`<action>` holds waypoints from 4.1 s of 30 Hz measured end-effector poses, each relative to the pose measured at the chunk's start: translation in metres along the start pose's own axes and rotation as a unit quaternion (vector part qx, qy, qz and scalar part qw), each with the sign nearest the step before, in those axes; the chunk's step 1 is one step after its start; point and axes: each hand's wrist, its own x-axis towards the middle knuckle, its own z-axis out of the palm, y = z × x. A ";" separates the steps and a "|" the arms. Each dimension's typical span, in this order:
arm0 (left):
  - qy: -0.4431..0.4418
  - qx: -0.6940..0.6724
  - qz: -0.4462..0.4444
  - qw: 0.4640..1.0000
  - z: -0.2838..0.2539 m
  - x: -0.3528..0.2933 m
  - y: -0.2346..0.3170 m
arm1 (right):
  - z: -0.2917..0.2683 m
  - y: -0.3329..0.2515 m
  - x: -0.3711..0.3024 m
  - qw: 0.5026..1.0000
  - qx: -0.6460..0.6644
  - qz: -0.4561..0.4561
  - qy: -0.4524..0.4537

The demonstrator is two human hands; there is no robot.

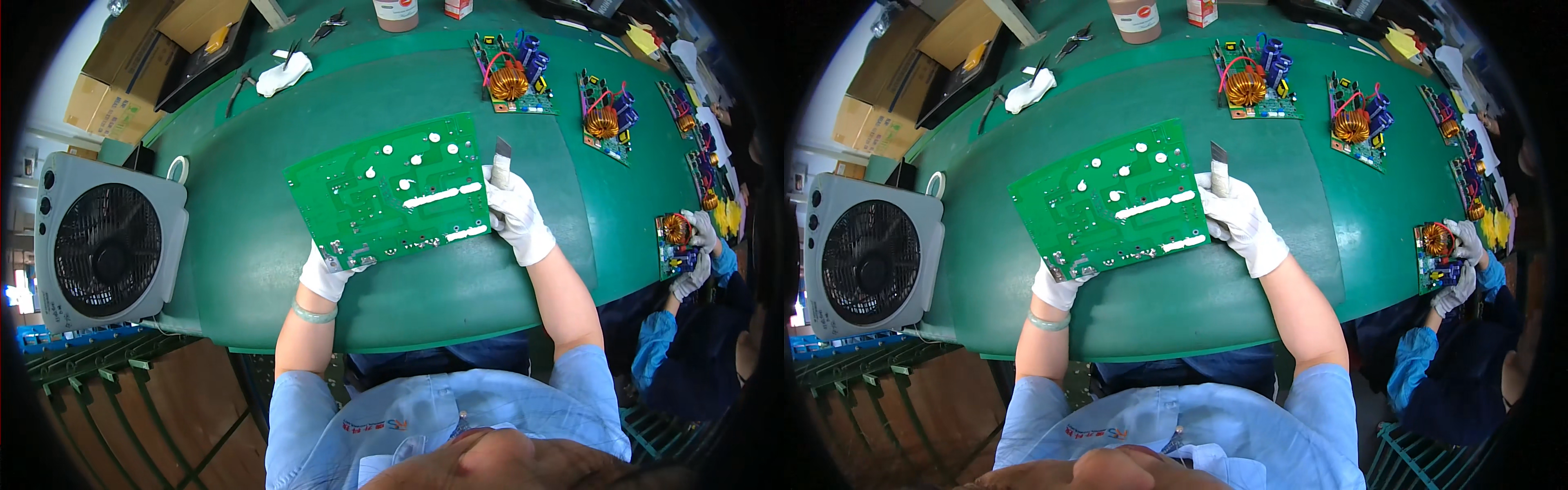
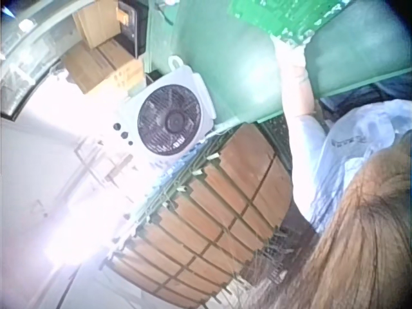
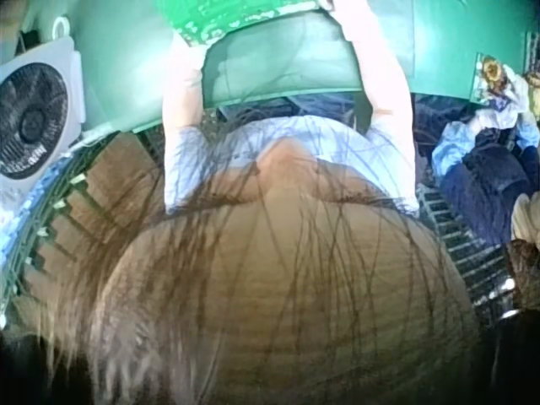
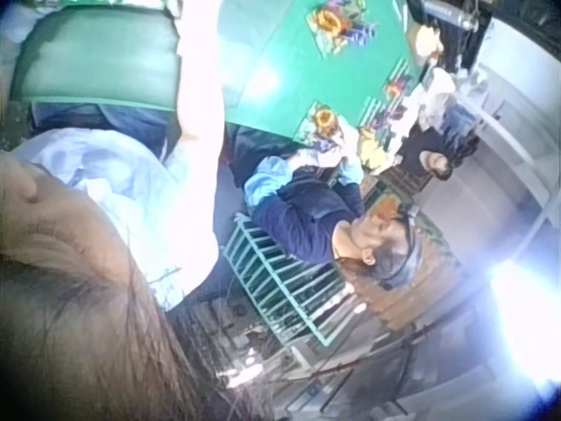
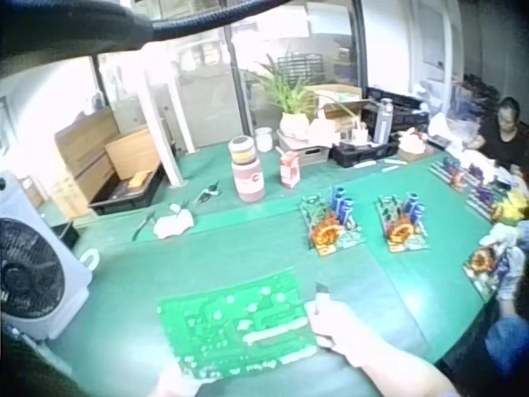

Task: The person cleans the solder side of green circuit boards using a small metal scraper. They repeatedly pick up boards from a green tray, scrape the surface to remove residue, and place them back into the tray. The person wears white gloves and a light blue shirt while working at a green table.

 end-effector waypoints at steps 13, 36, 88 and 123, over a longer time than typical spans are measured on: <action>0.038 0.024 0.018 0.999 -0.007 -0.001 0.002 | 0.001 -0.002 0.004 0.999 -0.048 0.021 0.012; 0.066 0.053 0.034 0.996 -0.026 -0.008 0.012 | -0.017 -0.011 0.014 0.977 -0.208 0.039 -0.014; 0.154 0.141 0.076 0.975 -0.037 -0.012 0.015 | 0.006 -0.016 0.010 0.796 -0.497 -0.304 0.165; 0.178 0.196 0.070 0.962 -0.019 -0.014 0.018 | -0.003 -0.009 0.009 0.814 -0.514 -0.184 0.196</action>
